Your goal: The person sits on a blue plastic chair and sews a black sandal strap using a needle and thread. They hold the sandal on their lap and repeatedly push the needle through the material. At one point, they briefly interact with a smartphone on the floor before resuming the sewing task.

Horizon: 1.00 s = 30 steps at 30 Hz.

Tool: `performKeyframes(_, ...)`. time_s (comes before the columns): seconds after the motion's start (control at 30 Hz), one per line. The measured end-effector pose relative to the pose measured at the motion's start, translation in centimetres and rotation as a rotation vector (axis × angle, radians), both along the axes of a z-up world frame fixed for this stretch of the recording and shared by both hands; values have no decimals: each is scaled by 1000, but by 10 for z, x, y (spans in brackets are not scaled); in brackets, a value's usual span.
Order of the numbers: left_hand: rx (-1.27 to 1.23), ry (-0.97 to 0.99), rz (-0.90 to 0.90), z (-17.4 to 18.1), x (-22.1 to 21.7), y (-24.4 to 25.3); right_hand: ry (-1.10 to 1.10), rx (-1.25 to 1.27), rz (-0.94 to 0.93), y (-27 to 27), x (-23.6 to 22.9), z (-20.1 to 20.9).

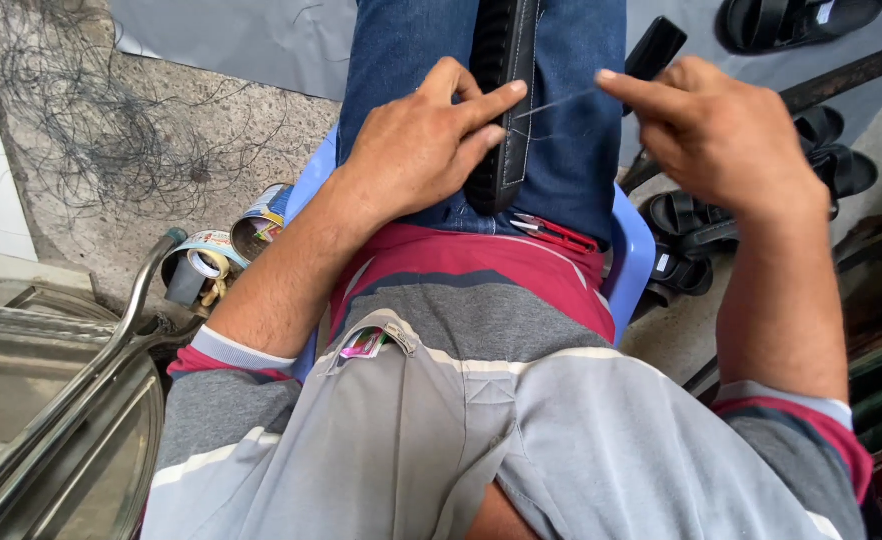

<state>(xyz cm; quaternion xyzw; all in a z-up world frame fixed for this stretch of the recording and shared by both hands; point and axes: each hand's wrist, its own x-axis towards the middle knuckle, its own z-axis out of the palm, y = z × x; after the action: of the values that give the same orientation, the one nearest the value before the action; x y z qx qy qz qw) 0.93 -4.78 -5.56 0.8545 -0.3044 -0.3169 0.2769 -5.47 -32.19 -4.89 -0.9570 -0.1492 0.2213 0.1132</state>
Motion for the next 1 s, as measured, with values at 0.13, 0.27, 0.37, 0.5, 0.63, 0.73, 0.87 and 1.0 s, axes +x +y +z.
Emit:
performKeyframes(0.13,-139,-60,65,-5,-5,-12,-24,157,-70,3,-10,8)
performKeyframes(0.27,-254,-100,129,-12,-12,-24,-11,296,-77,9,-8,9)
performKeyframes(0.37,-300,-45,204,-13,-14,-25,103,410,-189,10,-5,4)
performKeyframes(0.5,-331,66,289,-13,-15,-21,214,809,-473,38,0,-10)
performKeyframes(0.63,-391,70,343,-11,-20,-11,189,715,-500,64,5,-18)
performKeyframes(0.73,-440,59,310,-14,-28,-2,160,738,-361,59,2,-22)
performKeyframes(0.87,-400,-30,249,-18,-38,4,-161,346,-167,58,-3,-21)
performKeyframes(1.0,-408,-122,220,-22,-38,7,61,524,-130,56,-3,-38)
